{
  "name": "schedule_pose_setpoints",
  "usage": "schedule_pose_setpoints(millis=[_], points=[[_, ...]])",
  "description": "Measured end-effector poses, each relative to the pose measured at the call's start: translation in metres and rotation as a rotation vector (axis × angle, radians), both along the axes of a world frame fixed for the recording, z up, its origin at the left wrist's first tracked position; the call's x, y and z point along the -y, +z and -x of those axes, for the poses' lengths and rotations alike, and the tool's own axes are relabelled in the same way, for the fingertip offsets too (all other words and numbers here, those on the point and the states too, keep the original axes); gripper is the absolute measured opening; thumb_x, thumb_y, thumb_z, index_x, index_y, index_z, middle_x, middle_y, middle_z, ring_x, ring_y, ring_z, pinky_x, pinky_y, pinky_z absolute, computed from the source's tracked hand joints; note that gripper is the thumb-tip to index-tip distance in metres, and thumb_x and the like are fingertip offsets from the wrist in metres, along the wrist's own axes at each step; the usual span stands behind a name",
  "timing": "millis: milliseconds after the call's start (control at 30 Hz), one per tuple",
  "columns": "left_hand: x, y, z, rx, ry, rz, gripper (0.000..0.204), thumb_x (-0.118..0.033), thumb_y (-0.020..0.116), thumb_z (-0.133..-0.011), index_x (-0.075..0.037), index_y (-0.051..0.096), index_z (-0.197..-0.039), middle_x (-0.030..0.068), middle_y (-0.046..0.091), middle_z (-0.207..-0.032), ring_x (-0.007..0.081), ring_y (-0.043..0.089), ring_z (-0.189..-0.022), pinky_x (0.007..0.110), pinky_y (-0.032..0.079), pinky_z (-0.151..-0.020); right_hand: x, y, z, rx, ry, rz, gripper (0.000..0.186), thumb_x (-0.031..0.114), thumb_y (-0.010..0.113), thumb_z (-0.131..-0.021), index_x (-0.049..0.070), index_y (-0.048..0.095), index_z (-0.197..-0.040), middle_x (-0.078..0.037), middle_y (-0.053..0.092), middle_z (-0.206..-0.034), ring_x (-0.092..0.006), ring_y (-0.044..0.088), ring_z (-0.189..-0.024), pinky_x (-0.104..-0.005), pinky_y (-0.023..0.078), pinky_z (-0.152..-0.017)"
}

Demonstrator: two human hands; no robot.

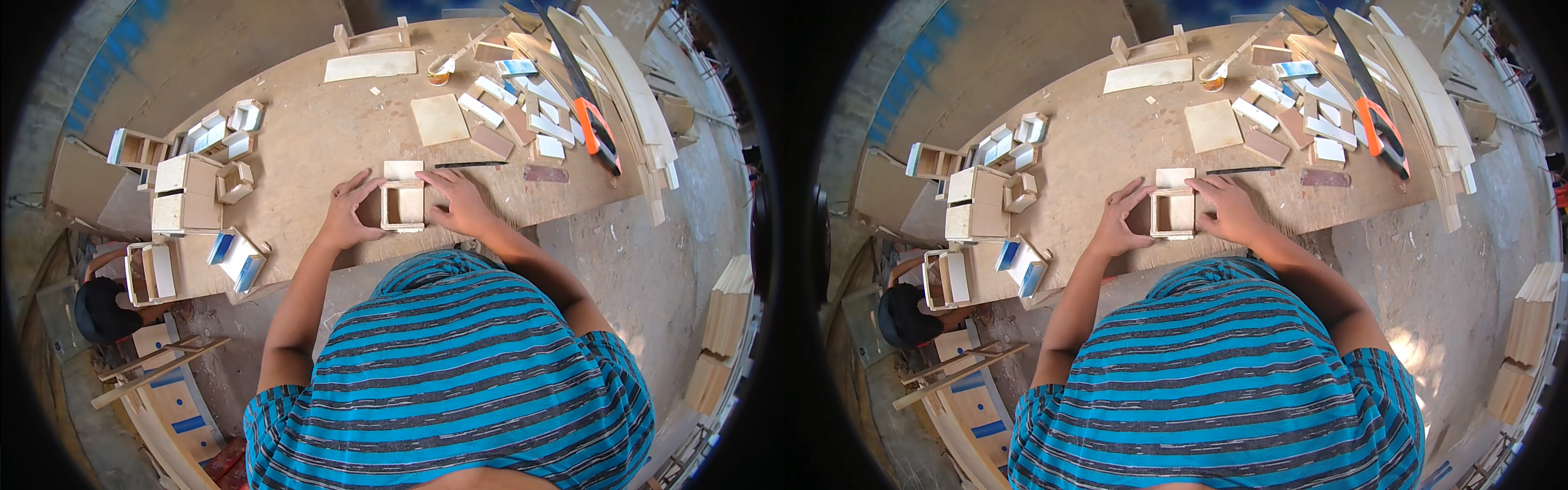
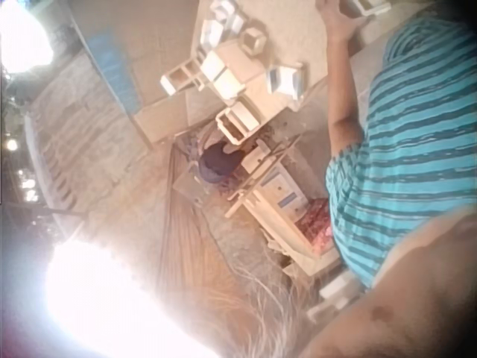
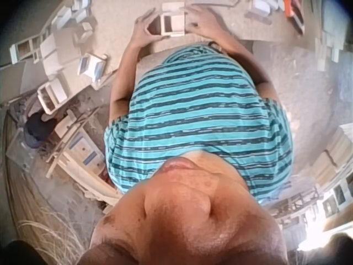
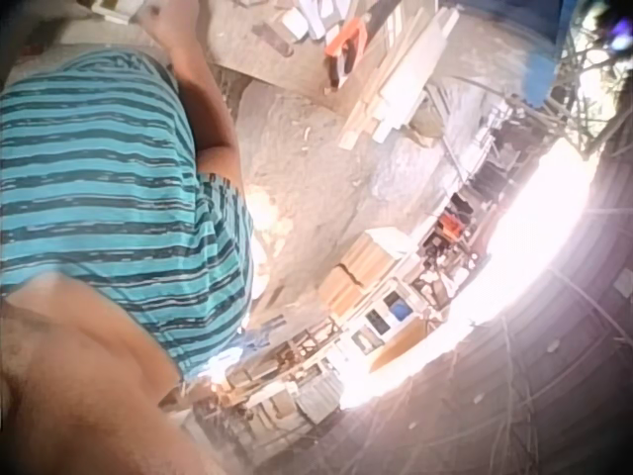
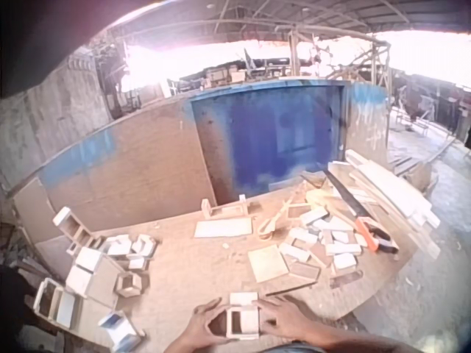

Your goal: The person assembles small wooden components by aligning them on a workbench and uses a hand saw to cut a small block of wood to size.

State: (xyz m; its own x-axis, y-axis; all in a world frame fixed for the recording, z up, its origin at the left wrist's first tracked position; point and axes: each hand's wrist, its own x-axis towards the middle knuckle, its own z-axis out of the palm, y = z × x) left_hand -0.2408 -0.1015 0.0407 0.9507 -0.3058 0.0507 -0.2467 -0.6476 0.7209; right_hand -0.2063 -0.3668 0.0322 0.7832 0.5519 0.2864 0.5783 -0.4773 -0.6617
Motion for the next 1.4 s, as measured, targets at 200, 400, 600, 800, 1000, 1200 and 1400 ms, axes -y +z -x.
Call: schedule_pose_setpoints(millis=[200, 400, 600, 800, 1000, 1200, 1400], points=[[0.000, 0.000, -0.001, 0.012, -0.007, -0.023, 0.094, -0.026, 0.081, -0.042, -0.019, 0.052, -0.132, 0.0197, 0.041, -0.143, 0.0327, 0.037, -0.132, 0.045, 0.023, -0.109, 0.001, 0.003, -0.002, 0.007, 0.005, -0.001, 0.061, 0.010, 0.060, -0.068, 0.011, 0.051, -0.129, -0.014, 0.056, -0.109, -0.0363, 0.053, -0.101, -0.0439, 0.047, -0.086], [0.000, -0.002, 0.000, 0.024, -0.008, 0.029, 0.100, -0.026, 0.083, -0.044, -0.019, 0.045, -0.136, 0.0165, 0.043, -0.141, 0.0296, 0.038, -0.132, 0.045, 0.023, -0.107, 0.001, 0.003, -0.002, 0.011, -0.001, 0.003, 0.063, 0.005, 0.057, -0.067, 0.011, 0.051, -0.129, -0.014, 0.057, -0.110, -0.0359, 0.054, -0.102, -0.0434, 0.047, -0.087], [0.009, 0.006, -0.001, 0.089, -0.044, -0.028, 0.102, -0.026, 0.084, -0.045, -0.016, 0.042, -0.138, 0.0107, 0.049, -0.137, 0.0290, 0.039, -0.131, 0.044, 0.024, -0.106, 0.003, 0.003, -0.001, -0.033, -0.003, -0.041, 0.067, 0.001, 0.051, -0.064, 0.011, 0.050, -0.131, -0.016, 0.059, -0.112, -0.0367, 0.055, -0.102, -0.0429, 0.046, -0.088], [0.009, 0.001, 0.001, 0.125, -0.026, -0.056, 0.099, -0.026, 0.084, -0.045, -0.016, 0.046, -0.136, 0.0101, 0.050, -0.136, 0.0297, 0.040, -0.131, 0.045, 0.025, -0.107, 0.002, 0.005, 0.000, -0.040, -0.011, -0.087, 0.068, -0.001, 0.049, -0.064, 0.010, 0.049, -0.131, -0.015, 0.061, -0.111, -0.0358, 0.055, -0.102, -0.0423, 0.046, -0.089], [0.009, 0.001, 0.001, 0.117, -0.021, -0.012, 0.099, -0.024, 0.083, -0.045, -0.015, 0.045, -0.136, 0.0108, 0.051, -0.135, 0.0302, 0.040, -0.131, 0.045, 0.025, -0.107, 0.001, 0.003, 0.000, -0.026, -0.021, -0.112, 0.066, -0.001, 0.049, -0.065, 0.009, 0.049, -0.130, -0.014, 0.062, -0.108, -0.0351, 0.057, -0.100, -0.0418, 0.047, -0.087], [0.009, 0.002, 0.000, 0.094, -0.018, 0.009, 0.099, -0.024, 0.083, -0.044, -0.016, 0.046, -0.136, 0.0116, 0.052, -0.133, 0.0287, 0.039, -0.132, 0.044, 0.025, -0.107, 0.000, 0.002, 0.000, -0.004, -0.021, -0.103, 0.066, 0.000, 0.050, -0.065, 0.011, 0.048, -0.130, -0.011, 0.062, -0.108, -0.0341, 0.057, -0.100, -0.0427, 0.048, -0.085], [0.008, 0.005, 0.000, 0.086, -0.043, -0.040, 0.095, -0.026, 0.082, -0.045, -0.016, 0.050, -0.133, 0.0107, 0.053, -0.132, 0.0277, 0.039, -0.133, 0.045, 0.023, -0.107, 0.000, 0.001, 0.000, -0.001, -0.025, -0.080, 0.068, -0.001, 0.051, -0.065, 0.012, 0.047, -0.132, -0.011, 0.062, -0.108, -0.0343, 0.057, -0.099, -0.0427, 0.048, -0.085]])
